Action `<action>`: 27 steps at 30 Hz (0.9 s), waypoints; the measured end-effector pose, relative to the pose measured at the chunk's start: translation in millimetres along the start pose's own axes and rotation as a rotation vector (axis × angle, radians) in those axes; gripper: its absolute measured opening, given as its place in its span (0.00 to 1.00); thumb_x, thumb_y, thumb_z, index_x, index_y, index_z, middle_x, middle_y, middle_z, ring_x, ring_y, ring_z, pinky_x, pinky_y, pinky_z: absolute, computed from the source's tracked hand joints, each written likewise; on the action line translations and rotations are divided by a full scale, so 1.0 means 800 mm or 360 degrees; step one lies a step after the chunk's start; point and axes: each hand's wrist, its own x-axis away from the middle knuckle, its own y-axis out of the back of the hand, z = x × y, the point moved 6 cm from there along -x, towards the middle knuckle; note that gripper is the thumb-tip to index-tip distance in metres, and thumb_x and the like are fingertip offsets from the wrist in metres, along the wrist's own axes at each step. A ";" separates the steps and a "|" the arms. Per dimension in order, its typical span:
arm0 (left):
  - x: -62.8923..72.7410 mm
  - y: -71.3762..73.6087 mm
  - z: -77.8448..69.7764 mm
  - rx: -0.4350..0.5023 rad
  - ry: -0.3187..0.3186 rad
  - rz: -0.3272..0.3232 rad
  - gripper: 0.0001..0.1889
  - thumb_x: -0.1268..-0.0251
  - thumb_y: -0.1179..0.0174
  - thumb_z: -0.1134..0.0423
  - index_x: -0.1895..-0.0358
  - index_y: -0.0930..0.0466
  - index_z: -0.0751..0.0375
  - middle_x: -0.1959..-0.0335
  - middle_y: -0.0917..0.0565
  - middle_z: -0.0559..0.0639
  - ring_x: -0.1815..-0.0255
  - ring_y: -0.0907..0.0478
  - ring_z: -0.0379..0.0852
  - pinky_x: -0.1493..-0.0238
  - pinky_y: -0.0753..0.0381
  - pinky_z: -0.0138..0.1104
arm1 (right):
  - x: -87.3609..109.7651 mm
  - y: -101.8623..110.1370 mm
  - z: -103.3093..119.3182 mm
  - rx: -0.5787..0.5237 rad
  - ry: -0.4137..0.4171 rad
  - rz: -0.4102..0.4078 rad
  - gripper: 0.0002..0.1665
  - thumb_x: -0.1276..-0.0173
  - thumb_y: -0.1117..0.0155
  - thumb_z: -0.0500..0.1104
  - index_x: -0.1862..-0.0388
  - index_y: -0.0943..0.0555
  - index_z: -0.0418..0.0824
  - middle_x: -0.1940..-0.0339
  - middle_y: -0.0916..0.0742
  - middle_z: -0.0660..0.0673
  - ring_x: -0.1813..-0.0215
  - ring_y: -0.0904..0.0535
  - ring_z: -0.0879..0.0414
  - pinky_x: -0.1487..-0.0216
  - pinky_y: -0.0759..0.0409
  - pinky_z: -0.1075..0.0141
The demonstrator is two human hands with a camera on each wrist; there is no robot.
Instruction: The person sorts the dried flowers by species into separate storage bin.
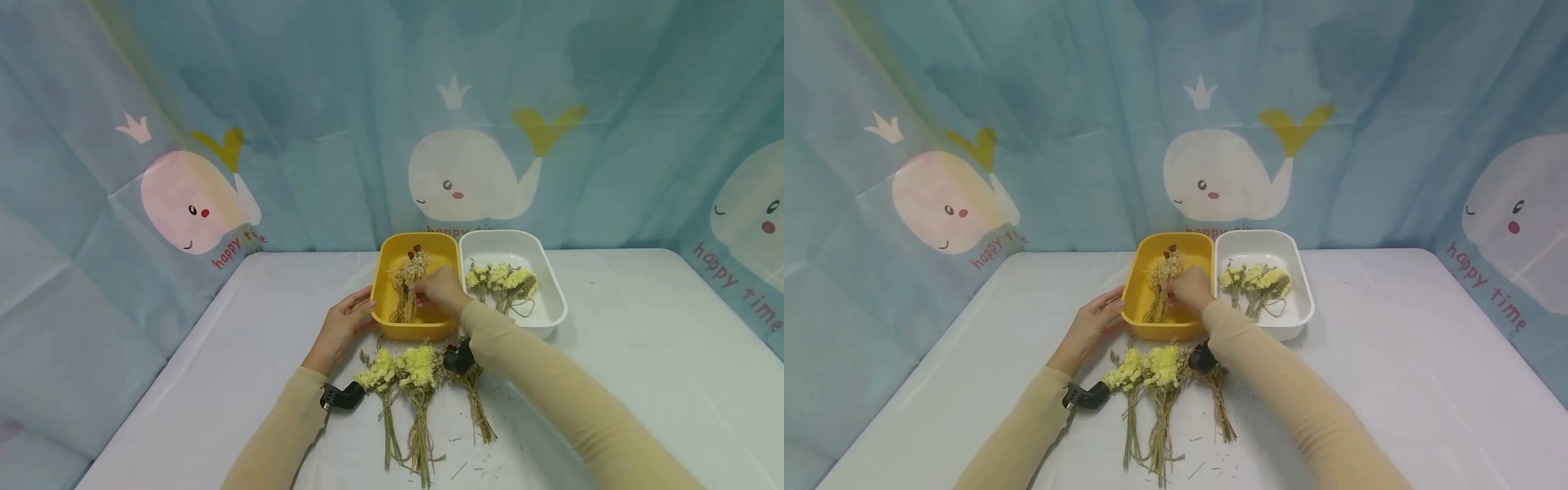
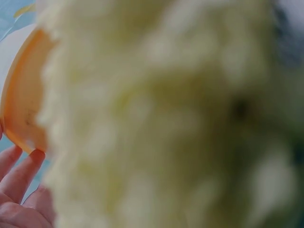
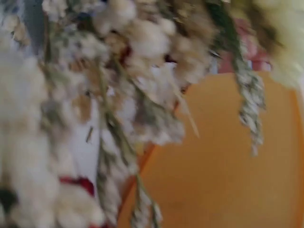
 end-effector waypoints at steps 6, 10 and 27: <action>-0.002 0.000 -0.004 -0.0016 -0.0007 -0.0019 0.26 0.25 0.44 0.63 0.26 0.34 0.57 0.27 0.29 0.58 0.27 0.30 0.55 0.35 0.19 0.46 | 0.000 -0.003 -0.007 -0.0034 -0.0091 -0.0030 0.12 0.32 0.36 0.31 0.53 0.17 0.23 0.82 0.17 0.46 0.82 0.20 0.60 0.75 0.13 0.70; -0.003 -0.001 -0.002 -0.0021 0.0001 -0.0014 0.26 0.25 0.44 0.63 0.26 0.34 0.58 0.26 0.30 0.58 0.27 0.31 0.55 0.35 0.18 0.45 | 0.002 -0.001 -0.009 0.0044 -0.0119 -0.0030 0.11 0.31 0.36 0.31 0.54 0.17 0.23 0.82 0.18 0.46 0.82 0.21 0.59 0.76 0.13 0.70; 0.000 -0.001 0.001 0.0020 0.0011 -0.0042 0.27 0.26 0.43 0.62 0.26 0.34 0.58 0.27 0.29 0.58 0.27 0.30 0.55 0.35 0.18 0.44 | 0.038 -0.001 0.010 0.0549 0.0363 -0.0049 0.13 0.29 0.38 0.34 0.53 0.15 0.27 0.55 0.11 0.34 0.63 0.13 0.50 0.65 0.14 0.69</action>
